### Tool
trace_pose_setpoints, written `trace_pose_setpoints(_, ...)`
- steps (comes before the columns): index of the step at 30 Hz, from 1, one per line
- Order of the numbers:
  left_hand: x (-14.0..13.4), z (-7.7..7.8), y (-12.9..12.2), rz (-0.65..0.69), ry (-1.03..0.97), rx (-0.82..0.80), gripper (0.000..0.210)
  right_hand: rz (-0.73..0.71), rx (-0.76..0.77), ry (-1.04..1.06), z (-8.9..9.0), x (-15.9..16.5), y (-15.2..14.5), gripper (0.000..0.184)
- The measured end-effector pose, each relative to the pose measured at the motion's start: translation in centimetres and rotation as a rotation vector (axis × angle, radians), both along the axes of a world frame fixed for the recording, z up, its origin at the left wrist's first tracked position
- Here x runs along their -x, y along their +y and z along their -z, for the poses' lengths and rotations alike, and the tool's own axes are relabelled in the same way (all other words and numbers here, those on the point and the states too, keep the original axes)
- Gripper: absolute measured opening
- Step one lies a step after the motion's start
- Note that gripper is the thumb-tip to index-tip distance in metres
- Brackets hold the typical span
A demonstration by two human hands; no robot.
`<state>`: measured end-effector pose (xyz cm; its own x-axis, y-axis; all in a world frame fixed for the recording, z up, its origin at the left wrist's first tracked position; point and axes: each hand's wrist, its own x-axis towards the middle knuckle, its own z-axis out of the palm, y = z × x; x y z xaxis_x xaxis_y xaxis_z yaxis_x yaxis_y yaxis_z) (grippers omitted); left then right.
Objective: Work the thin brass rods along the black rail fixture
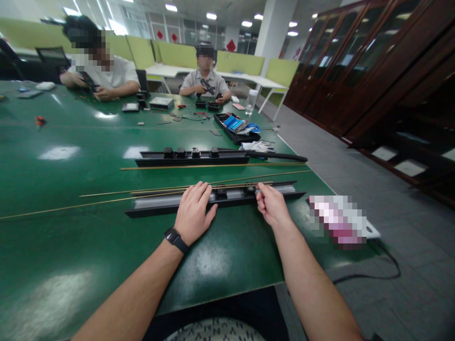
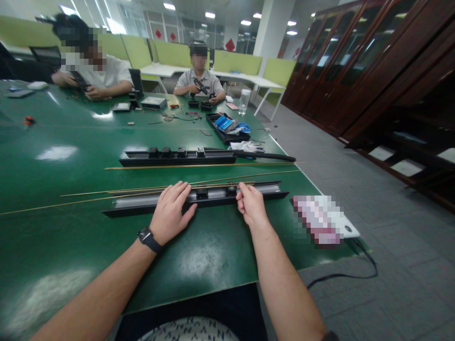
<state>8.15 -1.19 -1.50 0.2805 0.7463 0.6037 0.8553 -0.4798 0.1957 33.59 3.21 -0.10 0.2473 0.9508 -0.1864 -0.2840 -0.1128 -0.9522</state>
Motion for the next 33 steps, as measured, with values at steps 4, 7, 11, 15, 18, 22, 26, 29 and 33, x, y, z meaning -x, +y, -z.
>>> trace_pose_setpoints(4,0.0,0.0,0.0,0.0,0.004,-0.006,0.051,0.006,0.005,0.008,-0.1,0.1,-0.1,0.031)
trace_pose_setpoints(7,0.0,0.0,0.0,0.004,0.0,0.0,0.051,0.014,0.004,0.021,-0.2,0.1,-0.1,0.029)
trace_pose_setpoints(11,0.0,0.0,-0.1,0.008,-0.007,0.002,0.051,0.055,-0.004,0.035,-0.3,-0.3,0.0,0.024)
trace_pose_setpoints(15,0.0,0.0,-0.1,0.004,-0.004,0.001,0.05,0.123,-0.021,0.048,-0.1,-0.8,0.2,0.021)
trace_pose_setpoints(18,0.0,0.0,-0.1,-0.002,0.004,0.004,0.049,0.134,-0.009,0.035,0.0,-0.7,0.3,0.024)
trace_pose_setpoints(22,0.0,-0.1,0.0,-0.003,0.008,0.002,0.048,0.052,-0.005,0.01,0.0,-0.3,0.1,0.029)
trace_pose_setpoints(26,0.0,-0.1,0.0,-0.006,0.018,0.0,0.047,0.018,-0.006,0.02,-0.1,-0.2,0.1,0.027)
trace_pose_setpoints(29,0.0,-0.1,0.0,-0.007,0.024,0.001,0.049,0.065,-0.007,0.042,-0.1,-0.6,0.2,0.024)
trace_pose_setpoints(33,0.0,0.0,0.0,0.0,0.014,-0.014,0.05,0.16,-0.021,0.054,0.1,-1.0,0.5,0.022)
